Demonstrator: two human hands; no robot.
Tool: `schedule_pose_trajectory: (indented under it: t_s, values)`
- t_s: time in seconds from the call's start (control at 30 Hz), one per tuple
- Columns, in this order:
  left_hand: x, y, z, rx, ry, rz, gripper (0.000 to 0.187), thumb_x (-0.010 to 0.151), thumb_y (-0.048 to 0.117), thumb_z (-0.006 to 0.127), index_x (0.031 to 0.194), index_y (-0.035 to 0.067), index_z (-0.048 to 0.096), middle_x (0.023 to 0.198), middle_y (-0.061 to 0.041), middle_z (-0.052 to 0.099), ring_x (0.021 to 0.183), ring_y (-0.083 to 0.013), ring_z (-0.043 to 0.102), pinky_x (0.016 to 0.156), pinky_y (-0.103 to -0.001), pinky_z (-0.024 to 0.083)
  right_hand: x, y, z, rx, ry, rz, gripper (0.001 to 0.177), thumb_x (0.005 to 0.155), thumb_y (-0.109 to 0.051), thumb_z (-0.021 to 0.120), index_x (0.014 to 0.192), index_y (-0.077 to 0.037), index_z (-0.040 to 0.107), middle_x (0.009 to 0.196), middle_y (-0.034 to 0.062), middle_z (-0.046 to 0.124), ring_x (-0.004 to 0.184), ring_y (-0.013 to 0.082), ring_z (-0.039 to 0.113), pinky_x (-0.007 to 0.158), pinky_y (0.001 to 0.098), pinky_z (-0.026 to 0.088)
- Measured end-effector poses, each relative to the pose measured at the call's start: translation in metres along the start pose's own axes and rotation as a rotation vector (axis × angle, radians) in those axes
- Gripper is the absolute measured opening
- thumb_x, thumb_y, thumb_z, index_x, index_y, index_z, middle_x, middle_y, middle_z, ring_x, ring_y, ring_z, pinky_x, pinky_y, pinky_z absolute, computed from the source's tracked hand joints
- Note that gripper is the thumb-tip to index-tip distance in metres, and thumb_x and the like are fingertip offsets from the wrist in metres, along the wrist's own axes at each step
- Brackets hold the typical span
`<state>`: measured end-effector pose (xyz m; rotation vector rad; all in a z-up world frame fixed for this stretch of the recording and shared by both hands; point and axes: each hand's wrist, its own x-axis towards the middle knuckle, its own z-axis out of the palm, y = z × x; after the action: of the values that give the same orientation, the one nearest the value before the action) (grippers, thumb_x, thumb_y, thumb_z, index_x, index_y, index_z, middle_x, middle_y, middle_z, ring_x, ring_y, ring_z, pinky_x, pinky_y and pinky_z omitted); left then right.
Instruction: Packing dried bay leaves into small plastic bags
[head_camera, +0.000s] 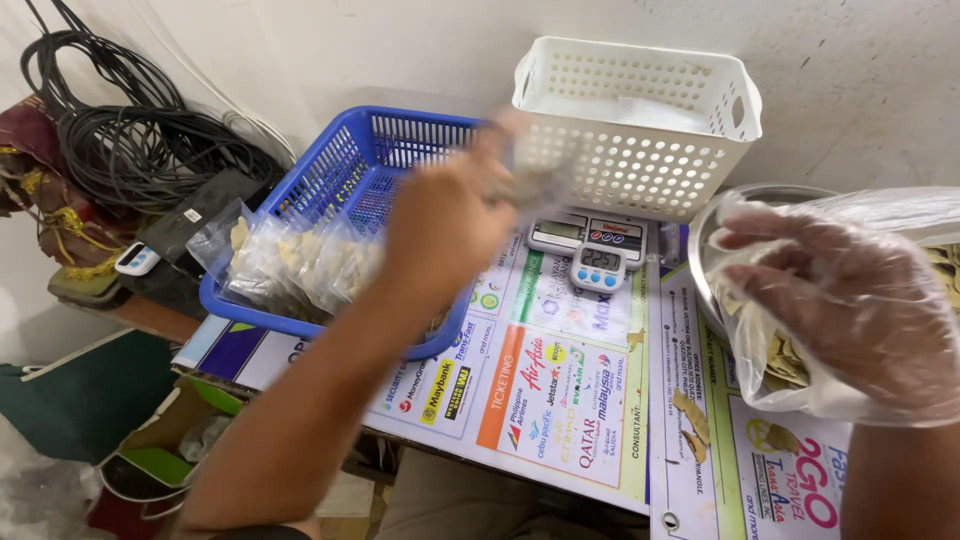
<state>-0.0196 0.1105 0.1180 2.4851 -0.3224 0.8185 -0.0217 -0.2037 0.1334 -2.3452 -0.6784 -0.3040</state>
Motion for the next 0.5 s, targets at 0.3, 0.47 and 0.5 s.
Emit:
schedule_pose_trajectory:
  t_s: [0.3, 0.47, 0.5]
  values:
    - [0.048, -0.242, -0.035, 0.265, 0.288, -0.353, 0.006, 0.089, 0.008, 0.074, 0.095, 0.007, 0.075, 0.094, -0.013, 0.077, 0.082, -0.0281, 0.073, 0.061, -0.043, 0.060, -0.013, 0.031, -0.006, 0.235, 0.087, -0.087, 0.032, 0.094, -0.008, 0.067, 0.126, -0.005, 0.066, 0.117, 0.0130, 0.074, 0.081, 0.0182, 0.073, 0.062, 0.0236, 0.058]
    - [0.031, -0.373, -0.005, 0.391, 0.251, -0.575, 0.014, 0.075, 0.032, 0.071, 0.079, 0.019, 0.077, 0.078, -0.007, 0.075, 0.078, -0.0329, 0.072, 0.075, -0.041, 0.056, -0.008, 0.043, -0.008, 0.272, 0.042, -0.067, 0.040, 0.087, -0.005, 0.070, 0.126, -0.003, 0.067, 0.116, 0.0137, 0.075, 0.084, 0.0198, 0.073, 0.073, 0.0274, 0.062]
    - [0.028, -0.344, -0.012, 0.392, 0.251, -0.577, 0.014, 0.075, 0.032, 0.071, 0.079, 0.019, 0.077, 0.078, -0.007, 0.075, 0.078, -0.0329, 0.072, 0.075, -0.041, 0.056, -0.011, 0.033, -0.006, 0.274, 0.039, -0.068, 0.040, 0.087, -0.005, 0.070, 0.126, -0.003, 0.067, 0.116, 0.0137, 0.075, 0.084, 0.0198, 0.073, 0.073, 0.0274, 0.062]
